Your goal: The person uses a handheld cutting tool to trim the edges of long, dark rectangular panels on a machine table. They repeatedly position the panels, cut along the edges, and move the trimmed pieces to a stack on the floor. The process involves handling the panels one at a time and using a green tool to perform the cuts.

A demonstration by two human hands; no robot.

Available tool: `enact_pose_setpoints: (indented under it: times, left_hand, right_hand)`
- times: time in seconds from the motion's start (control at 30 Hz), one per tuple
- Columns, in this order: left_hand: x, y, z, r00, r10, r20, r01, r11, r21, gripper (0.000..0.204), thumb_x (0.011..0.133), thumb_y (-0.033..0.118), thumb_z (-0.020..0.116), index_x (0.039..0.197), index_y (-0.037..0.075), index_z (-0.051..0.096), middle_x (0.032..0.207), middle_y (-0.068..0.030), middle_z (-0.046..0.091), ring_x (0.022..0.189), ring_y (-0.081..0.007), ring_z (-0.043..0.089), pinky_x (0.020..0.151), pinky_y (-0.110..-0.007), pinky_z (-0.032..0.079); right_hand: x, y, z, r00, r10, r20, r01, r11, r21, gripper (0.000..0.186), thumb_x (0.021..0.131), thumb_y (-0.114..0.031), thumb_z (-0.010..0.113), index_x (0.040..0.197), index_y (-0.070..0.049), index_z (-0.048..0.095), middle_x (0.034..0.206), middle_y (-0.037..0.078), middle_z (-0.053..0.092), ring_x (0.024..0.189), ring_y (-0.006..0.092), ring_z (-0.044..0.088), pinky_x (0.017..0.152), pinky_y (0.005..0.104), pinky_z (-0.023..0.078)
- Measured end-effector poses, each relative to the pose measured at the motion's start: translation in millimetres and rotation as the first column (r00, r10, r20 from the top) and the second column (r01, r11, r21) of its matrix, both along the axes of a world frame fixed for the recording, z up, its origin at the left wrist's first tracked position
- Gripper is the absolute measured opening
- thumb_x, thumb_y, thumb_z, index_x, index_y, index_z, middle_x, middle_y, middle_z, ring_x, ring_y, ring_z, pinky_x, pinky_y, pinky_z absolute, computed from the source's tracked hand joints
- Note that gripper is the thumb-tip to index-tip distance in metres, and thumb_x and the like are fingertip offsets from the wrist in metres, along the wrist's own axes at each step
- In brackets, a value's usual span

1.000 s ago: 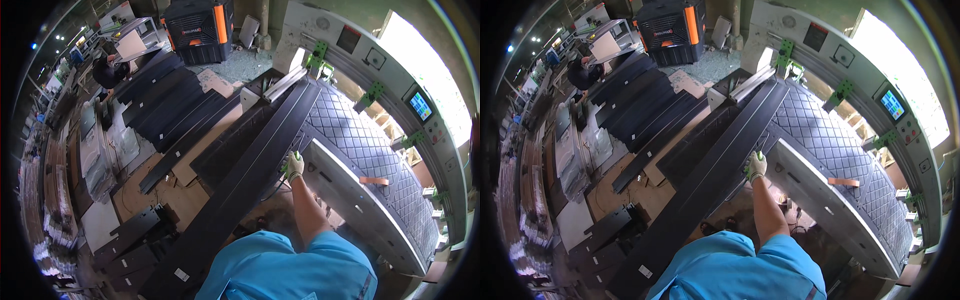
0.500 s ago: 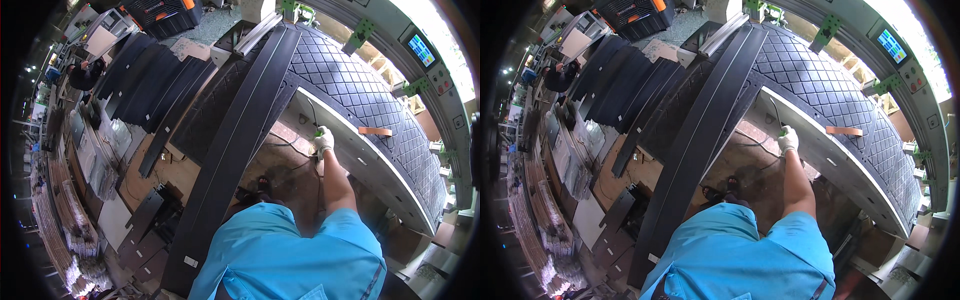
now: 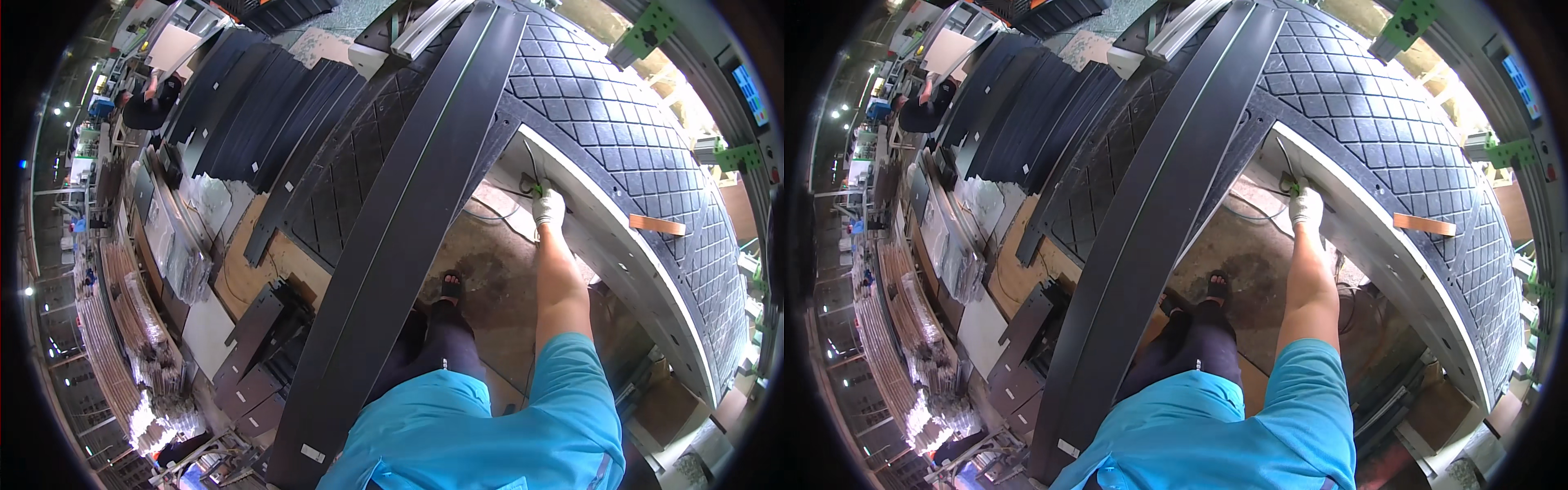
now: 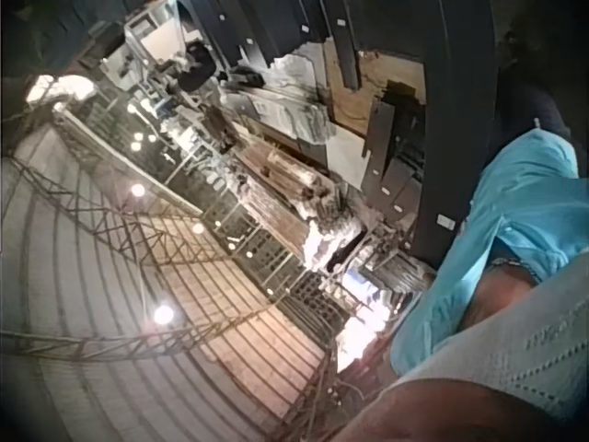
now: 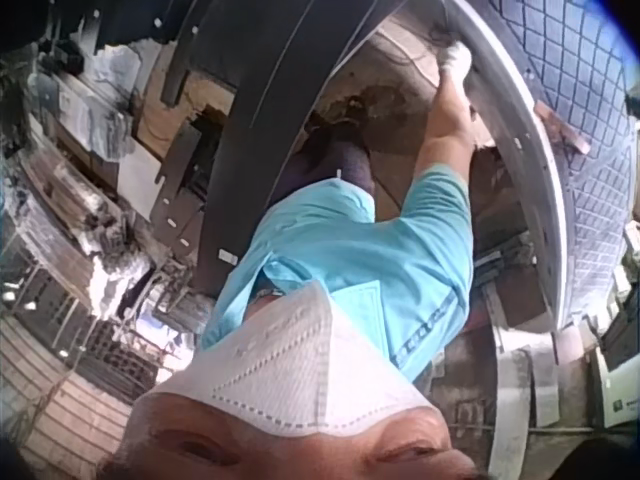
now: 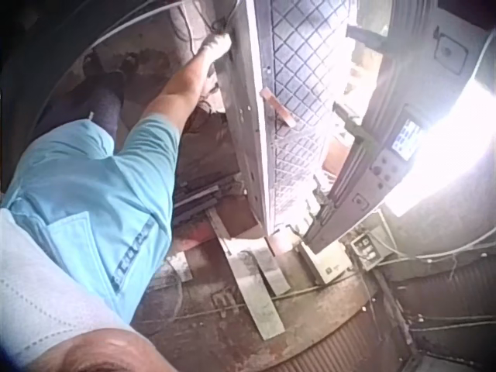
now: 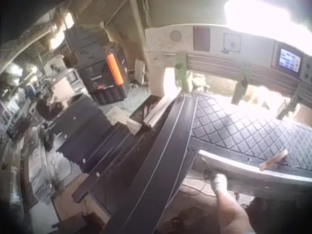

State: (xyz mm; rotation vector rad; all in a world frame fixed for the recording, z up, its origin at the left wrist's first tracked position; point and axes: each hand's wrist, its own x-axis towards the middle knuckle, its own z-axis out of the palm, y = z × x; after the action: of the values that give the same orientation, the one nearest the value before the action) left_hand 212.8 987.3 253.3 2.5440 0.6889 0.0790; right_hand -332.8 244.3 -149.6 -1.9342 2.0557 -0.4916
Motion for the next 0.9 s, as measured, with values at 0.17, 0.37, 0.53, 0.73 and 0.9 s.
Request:
enact_pose_setpoints:
  times: [0.17,0.37,0.53,0.73,0.9]
  left_hand:
    - [-6,1,8,0.999,0.037,0.006,-0.037,0.999,0.027,0.089,0.095,0.071,0.065,0.133,-0.010,0.067,0.127,-0.0279,0.070,0.114,-0.0377,0.069,0.099,-0.045,0.055]
    - [1,2,9,0.999,0.041,-0.003,-0.040,0.999,0.037,0.092,0.095,0.073,0.065,0.130,-0.011,0.068,0.124,-0.0273,0.072,0.111,-0.0368,0.071,0.096,-0.045,0.057]
    - [9,4,3,0.999,0.047,0.004,-0.047,0.999,0.014,0.095,0.094,0.075,0.065,0.128,-0.013,0.069,0.121,-0.0269,0.073,0.108,-0.0360,0.072,0.094,-0.044,0.059]
    - [1,26,-11,0.993,0.119,-0.004,-0.119,0.992,-0.037,0.098,0.093,0.078,0.065,0.126,-0.014,0.070,0.118,-0.0263,0.075,0.105,-0.0351,0.074,0.091,-0.043,0.061]
    - [-17,86,-44,0.979,0.203,-0.030,-0.205,0.972,-0.115,0.100,0.092,0.080,0.065,0.124,-0.015,0.071,0.116,-0.0259,0.077,0.102,-0.0344,0.076,0.088,-0.043,0.062]
  right_hand:
    - [9,-7,-5,0.997,-0.010,-0.072,0.013,0.999,0.036,0.028,0.096,-0.020,0.069,0.121,-0.009,0.067,0.115,0.026,0.072,0.108,0.0474,0.070,0.095,0.0546,0.056]
    - [10,-13,-20,0.984,-0.040,-0.174,0.064,0.989,0.134,0.027,0.096,-0.019,0.069,0.120,-0.007,0.066,0.116,0.027,0.071,0.108,0.0476,0.070,0.094,0.0555,0.056]
    - [25,-7,-42,0.970,-0.228,0.086,0.218,0.969,0.118,0.038,0.091,-0.018,0.067,0.126,-0.004,0.066,0.134,0.031,0.066,0.120,0.0500,0.065,0.101,0.0537,0.053]
    - [128,87,30,0.281,-0.344,0.896,0.200,0.934,0.296,0.037,0.106,-0.036,0.066,0.121,-0.003,0.066,0.099,0.008,0.074,0.088,0.0275,0.073,0.077,0.0404,0.060]
    - [192,125,140,-0.179,-0.580,0.794,-0.159,0.814,0.559,0.043,0.109,-0.045,0.064,0.131,-0.008,0.066,0.116,0.006,0.073,0.096,0.0188,0.072,0.076,0.0342,0.061]
